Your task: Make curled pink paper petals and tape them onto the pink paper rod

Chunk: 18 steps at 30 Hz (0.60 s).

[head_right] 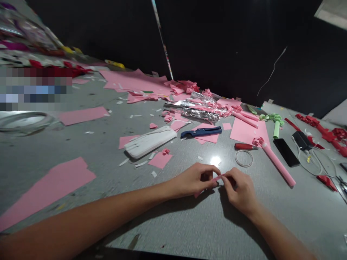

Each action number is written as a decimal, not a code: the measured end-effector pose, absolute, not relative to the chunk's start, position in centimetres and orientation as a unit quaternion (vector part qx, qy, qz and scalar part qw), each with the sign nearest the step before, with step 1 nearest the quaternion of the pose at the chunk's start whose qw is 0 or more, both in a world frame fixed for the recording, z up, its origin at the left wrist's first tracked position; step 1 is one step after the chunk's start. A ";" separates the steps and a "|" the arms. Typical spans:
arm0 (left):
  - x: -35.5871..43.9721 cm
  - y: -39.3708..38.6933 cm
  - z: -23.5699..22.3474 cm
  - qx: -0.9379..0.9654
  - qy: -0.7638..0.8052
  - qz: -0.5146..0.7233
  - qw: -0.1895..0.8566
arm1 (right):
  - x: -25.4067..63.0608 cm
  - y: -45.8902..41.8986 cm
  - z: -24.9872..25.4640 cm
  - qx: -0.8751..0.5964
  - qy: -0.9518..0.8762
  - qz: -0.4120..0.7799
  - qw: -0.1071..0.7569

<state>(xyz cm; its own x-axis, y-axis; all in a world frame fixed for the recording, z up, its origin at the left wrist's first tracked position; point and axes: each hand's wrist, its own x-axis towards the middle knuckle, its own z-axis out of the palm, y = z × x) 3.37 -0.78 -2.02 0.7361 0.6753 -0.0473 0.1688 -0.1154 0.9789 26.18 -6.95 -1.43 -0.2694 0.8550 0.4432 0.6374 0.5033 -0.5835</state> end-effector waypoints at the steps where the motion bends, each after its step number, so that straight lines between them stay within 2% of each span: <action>1: 3.4 -0.8 -2.0 0.715 0.294 0.212 0.597 | 26.2 -7.0 -1.4 -0.474 -0.785 0.148 0.371; 18: 3.5 -0.7 -2.1 0.721 0.285 0.219 0.593 | 26.3 -6.6 -1.8 -0.478 -0.790 0.108 0.368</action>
